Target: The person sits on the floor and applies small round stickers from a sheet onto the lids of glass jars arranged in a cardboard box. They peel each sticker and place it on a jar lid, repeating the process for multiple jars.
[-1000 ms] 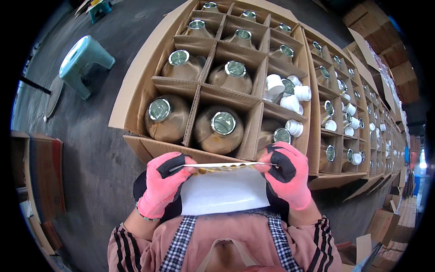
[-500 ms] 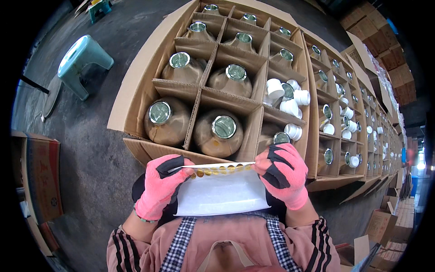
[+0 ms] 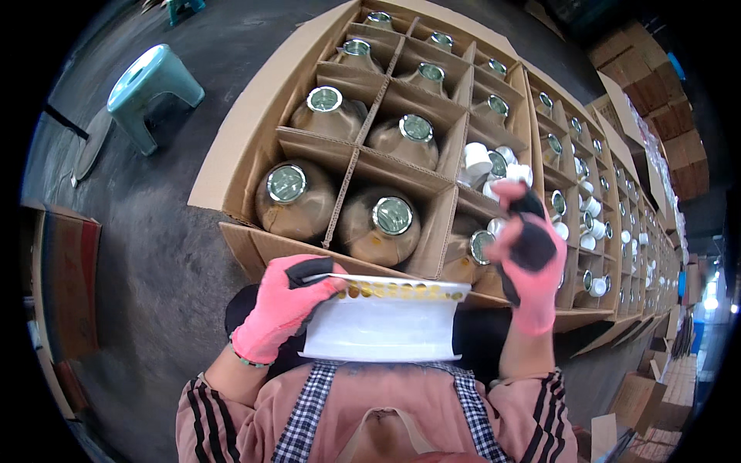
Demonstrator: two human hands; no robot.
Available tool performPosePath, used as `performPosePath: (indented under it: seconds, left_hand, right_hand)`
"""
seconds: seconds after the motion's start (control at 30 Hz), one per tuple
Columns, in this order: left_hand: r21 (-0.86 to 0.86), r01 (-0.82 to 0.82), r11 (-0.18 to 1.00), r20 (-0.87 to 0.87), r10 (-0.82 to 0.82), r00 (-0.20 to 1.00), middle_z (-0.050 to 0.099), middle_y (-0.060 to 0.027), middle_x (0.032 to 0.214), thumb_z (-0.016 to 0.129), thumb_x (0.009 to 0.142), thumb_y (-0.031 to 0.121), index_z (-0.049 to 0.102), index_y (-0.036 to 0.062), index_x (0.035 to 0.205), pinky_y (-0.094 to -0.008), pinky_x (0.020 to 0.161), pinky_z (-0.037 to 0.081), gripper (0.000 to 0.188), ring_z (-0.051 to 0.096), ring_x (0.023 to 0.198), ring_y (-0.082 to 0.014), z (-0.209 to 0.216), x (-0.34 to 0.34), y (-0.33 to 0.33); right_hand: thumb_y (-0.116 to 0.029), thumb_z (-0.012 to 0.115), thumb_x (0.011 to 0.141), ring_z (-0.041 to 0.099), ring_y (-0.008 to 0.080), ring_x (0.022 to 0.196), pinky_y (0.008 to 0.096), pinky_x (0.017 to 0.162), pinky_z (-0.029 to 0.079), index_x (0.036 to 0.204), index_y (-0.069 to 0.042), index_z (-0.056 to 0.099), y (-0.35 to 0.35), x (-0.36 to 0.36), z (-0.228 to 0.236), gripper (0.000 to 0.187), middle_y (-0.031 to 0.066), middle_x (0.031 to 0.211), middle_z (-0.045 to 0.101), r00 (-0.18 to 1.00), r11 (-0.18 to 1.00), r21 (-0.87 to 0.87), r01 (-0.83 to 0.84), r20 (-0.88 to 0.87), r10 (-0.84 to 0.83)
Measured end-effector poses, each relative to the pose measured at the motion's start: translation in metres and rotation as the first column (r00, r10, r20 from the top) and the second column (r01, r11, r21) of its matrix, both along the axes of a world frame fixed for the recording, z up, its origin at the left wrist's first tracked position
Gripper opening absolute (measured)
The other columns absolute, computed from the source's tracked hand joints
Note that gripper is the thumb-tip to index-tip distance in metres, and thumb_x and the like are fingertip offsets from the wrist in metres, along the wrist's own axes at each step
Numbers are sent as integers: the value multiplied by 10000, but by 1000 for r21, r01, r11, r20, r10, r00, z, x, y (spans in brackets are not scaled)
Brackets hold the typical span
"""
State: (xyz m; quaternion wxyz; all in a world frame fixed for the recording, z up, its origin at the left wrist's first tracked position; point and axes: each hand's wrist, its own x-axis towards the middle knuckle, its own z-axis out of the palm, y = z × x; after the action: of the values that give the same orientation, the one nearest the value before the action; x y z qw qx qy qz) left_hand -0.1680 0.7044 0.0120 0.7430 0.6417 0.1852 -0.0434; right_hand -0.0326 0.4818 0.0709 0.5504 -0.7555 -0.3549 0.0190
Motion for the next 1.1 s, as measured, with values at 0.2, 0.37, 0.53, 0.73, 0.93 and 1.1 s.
performPosePath:
  seconds: [0.2,0.37,0.53,0.73,0.93,1.1]
  left_hand:
    - [-28,112,993,57,-111,992,515,38,581,621,740,121,615,13,794,-165,422,298,120,395,470,-7,2,-8,0]
    - [-40,152,988,12,-152,988,496,46,557,628,737,134,616,24,794,-166,411,287,124,385,455,-4,4,-14,9]
    - [-45,136,990,46,-133,990,508,36,594,625,723,116,618,20,774,-171,434,299,109,397,500,-11,5,-14,14]
    - [59,80,995,168,-88,982,501,46,581,628,719,106,618,16,770,-171,416,285,104,380,479,-7,-2,-14,11]
    - [19,117,993,44,-117,992,522,40,592,630,721,96,622,13,777,-167,450,311,101,407,513,-14,5,-6,7]
    - [33,-41,999,96,38,995,570,2,664,635,724,67,608,-17,805,-166,539,382,119,483,600,-39,6,-8,8]
  right_hand:
    - [-115,674,607,410,320,1071,385,900,332,712,-65,585,66,94,-30,147,130,1143,477,915,837,-540,88,376,147]
    - [-178,650,613,353,343,1129,431,906,332,710,-100,613,103,121,-70,130,118,1214,412,845,552,-816,169,408,346]
    - [-189,631,631,323,348,1159,445,935,296,783,-92,616,117,129,-71,181,135,1232,391,751,382,-898,220,405,521]
    - [-193,595,622,305,345,1185,473,962,246,933,-116,609,122,127,-70,320,135,1230,396,678,344,-892,293,448,583]
    - [-195,656,576,327,335,1163,461,944,265,864,-87,573,102,134,-81,319,126,1196,421,669,619,-729,293,618,412]
    - [-164,622,664,454,311,994,405,849,351,842,-53,561,94,102,-39,218,120,1052,508,763,941,-301,155,641,79]
